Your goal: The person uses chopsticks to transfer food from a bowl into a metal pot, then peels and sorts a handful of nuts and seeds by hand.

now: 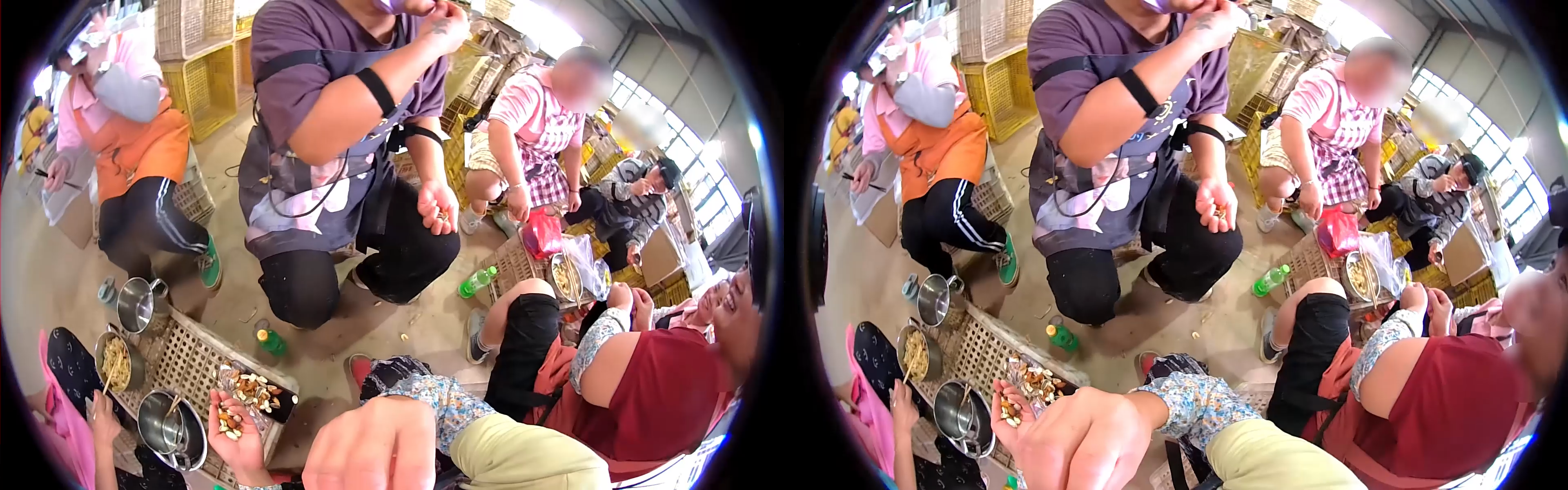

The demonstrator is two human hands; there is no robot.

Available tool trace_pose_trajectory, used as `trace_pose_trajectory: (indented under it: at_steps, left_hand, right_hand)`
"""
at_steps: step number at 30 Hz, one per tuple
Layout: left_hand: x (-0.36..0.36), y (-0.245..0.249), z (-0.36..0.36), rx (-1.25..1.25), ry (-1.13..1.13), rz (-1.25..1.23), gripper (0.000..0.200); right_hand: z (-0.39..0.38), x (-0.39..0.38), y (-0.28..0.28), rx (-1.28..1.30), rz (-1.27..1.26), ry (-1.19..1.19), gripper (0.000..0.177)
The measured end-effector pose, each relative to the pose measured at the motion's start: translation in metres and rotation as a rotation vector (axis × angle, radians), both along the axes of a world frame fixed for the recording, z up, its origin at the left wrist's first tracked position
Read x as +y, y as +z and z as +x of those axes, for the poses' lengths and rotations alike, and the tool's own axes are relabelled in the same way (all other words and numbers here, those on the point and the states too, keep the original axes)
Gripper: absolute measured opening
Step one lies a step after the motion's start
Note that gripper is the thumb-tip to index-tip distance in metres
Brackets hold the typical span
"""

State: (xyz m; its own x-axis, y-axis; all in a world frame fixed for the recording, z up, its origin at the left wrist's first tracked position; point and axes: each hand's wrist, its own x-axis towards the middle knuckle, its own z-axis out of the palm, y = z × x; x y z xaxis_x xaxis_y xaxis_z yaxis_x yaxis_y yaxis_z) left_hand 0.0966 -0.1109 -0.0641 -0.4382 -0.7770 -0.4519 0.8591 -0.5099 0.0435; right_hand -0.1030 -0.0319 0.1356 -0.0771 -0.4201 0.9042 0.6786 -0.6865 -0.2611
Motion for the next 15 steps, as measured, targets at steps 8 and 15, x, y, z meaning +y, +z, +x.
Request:
trace_pose_trajectory:
  at_steps: [8,15]
  left_hand:
    - [-0.003,-0.003,-0.005,0.022,0.0,0.033,0.028]
    - [-0.005,0.0,-0.008,0.062,-0.002,0.007,0.028]
  right_hand:
    - [-0.011,0.002,0.002,0.052,-0.047,-0.01,0.014]
    - [-0.016,-0.002,0.007,0.041,-0.07,-0.017,0.015]
